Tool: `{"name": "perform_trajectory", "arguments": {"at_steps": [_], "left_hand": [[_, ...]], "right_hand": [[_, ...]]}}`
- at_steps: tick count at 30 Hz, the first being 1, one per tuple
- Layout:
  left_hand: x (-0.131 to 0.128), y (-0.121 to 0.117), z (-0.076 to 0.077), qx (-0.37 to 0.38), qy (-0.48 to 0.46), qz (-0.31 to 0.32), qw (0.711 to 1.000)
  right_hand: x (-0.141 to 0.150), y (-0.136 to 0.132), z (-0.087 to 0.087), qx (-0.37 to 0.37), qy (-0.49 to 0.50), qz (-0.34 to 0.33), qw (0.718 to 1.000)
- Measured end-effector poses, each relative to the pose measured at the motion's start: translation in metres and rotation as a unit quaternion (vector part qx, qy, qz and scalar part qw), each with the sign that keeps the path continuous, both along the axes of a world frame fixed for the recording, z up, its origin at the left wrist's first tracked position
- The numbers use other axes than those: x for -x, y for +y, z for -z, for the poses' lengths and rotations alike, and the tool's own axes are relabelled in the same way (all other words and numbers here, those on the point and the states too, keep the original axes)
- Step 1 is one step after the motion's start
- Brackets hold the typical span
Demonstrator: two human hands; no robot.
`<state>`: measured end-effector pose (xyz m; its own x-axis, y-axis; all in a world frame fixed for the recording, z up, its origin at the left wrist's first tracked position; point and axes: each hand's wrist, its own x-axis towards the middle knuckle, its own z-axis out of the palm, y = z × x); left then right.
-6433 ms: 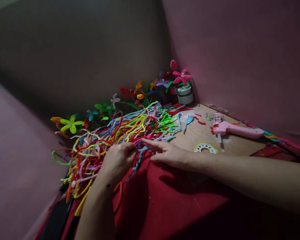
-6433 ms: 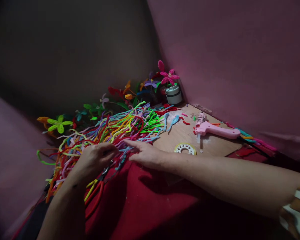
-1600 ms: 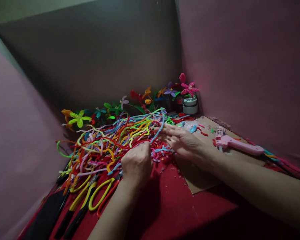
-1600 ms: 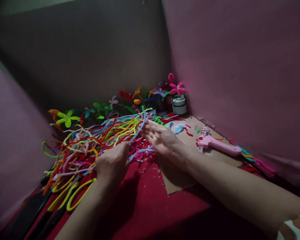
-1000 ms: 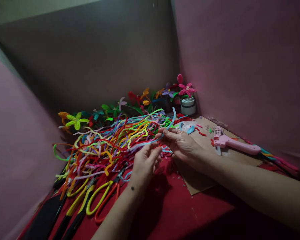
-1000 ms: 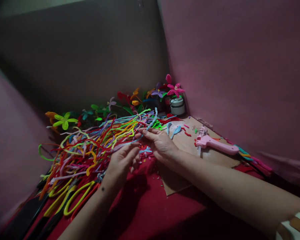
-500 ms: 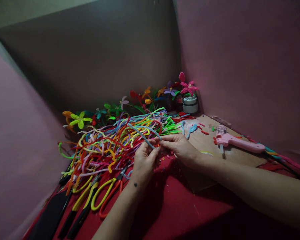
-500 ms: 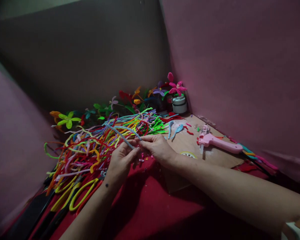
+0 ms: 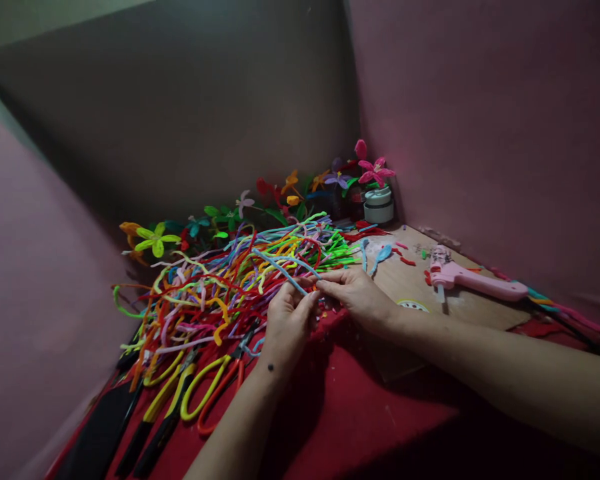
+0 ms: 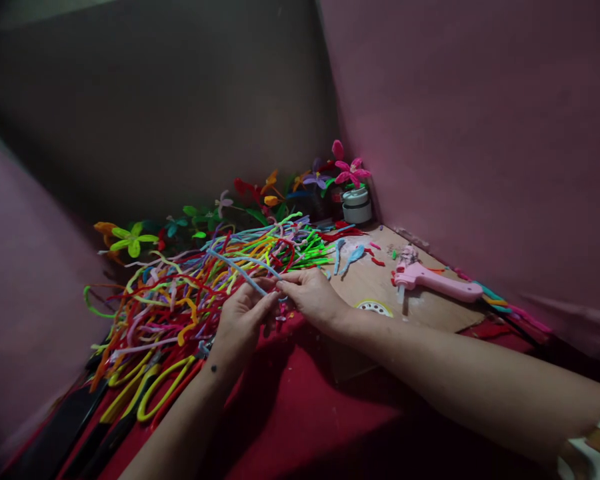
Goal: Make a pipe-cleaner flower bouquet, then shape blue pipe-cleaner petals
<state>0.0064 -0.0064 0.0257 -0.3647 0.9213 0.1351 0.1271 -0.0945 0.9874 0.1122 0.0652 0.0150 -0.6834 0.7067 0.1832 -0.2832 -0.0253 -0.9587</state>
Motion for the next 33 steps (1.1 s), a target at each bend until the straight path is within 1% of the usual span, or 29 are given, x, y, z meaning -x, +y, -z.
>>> {"name": "perform_trajectory", "arguments": {"at_steps": [3, 5, 9, 13, 16, 20, 22, 23, 24, 25, 27, 29, 31, 32, 33], "left_hand": [[0.000, 0.000, 0.001, 0.012, 0.003, 0.006, 1.000], [0.002, 0.001, 0.001, 0.021, 0.010, 0.014, 1.000], [0.005, 0.002, 0.001, 0.025, 0.006, 0.016, 1.000], [0.006, 0.002, 0.002, 0.032, -0.004, 0.013, 0.999], [0.005, 0.002, 0.004, 0.032, -0.008, 0.015, 0.999], [0.004, 0.002, 0.007, 0.012, -0.031, 0.014, 0.999], [0.006, 0.002, 0.008, 0.014, -0.069, 0.014, 0.997], [0.007, 0.002, 0.008, 0.016, -0.089, 0.017, 0.996], [0.008, 0.001, 0.007, 0.016, -0.108, 0.020, 0.994], [0.010, 0.001, 0.006, 0.013, -0.122, 0.022, 0.992], [0.012, 0.000, 0.004, 0.003, -0.140, 0.022, 0.990], [0.013, 0.000, 0.001, -0.005, -0.149, 0.020, 0.989], [0.013, -0.001, -0.001, -0.009, -0.149, 0.017, 0.989], [0.013, -0.001, -0.002, -0.011, -0.146, 0.015, 0.989], [0.014, -0.001, -0.002, -0.014, -0.141, 0.011, 0.990]], "right_hand": [[0.000, 0.000, -0.002, -0.001, -0.008, -0.012, 1.000], [-0.001, -0.001, -0.004, -0.014, -0.025, -0.012, 1.000], [-0.001, -0.001, -0.005, -0.091, -0.065, 0.008, 0.994], [0.001, -0.002, 0.002, -0.171, -0.069, 0.015, 0.983], [0.001, -0.003, 0.007, -0.262, -0.098, 0.033, 0.960], [-0.001, -0.006, 0.010, -0.369, -0.176, 0.075, 0.910], [-0.001, -0.007, 0.010, -0.402, -0.221, 0.087, 0.884], [-0.001, -0.008, 0.010, -0.412, -0.232, 0.090, 0.876], [0.000, -0.008, 0.010, -0.416, -0.230, 0.088, 0.876], [0.000, -0.008, 0.009, -0.411, -0.214, 0.082, 0.883], [0.001, -0.008, 0.008, -0.380, -0.155, 0.062, 0.910], [0.002, -0.007, 0.006, -0.318, -0.090, 0.033, 0.943], [0.002, -0.005, 0.004, -0.212, -0.051, -0.016, 0.976], [0.001, -0.004, 0.004, -0.139, -0.037, -0.050, 0.988], [0.001, -0.002, 0.004, -0.055, -0.022, -0.085, 0.995]]}}
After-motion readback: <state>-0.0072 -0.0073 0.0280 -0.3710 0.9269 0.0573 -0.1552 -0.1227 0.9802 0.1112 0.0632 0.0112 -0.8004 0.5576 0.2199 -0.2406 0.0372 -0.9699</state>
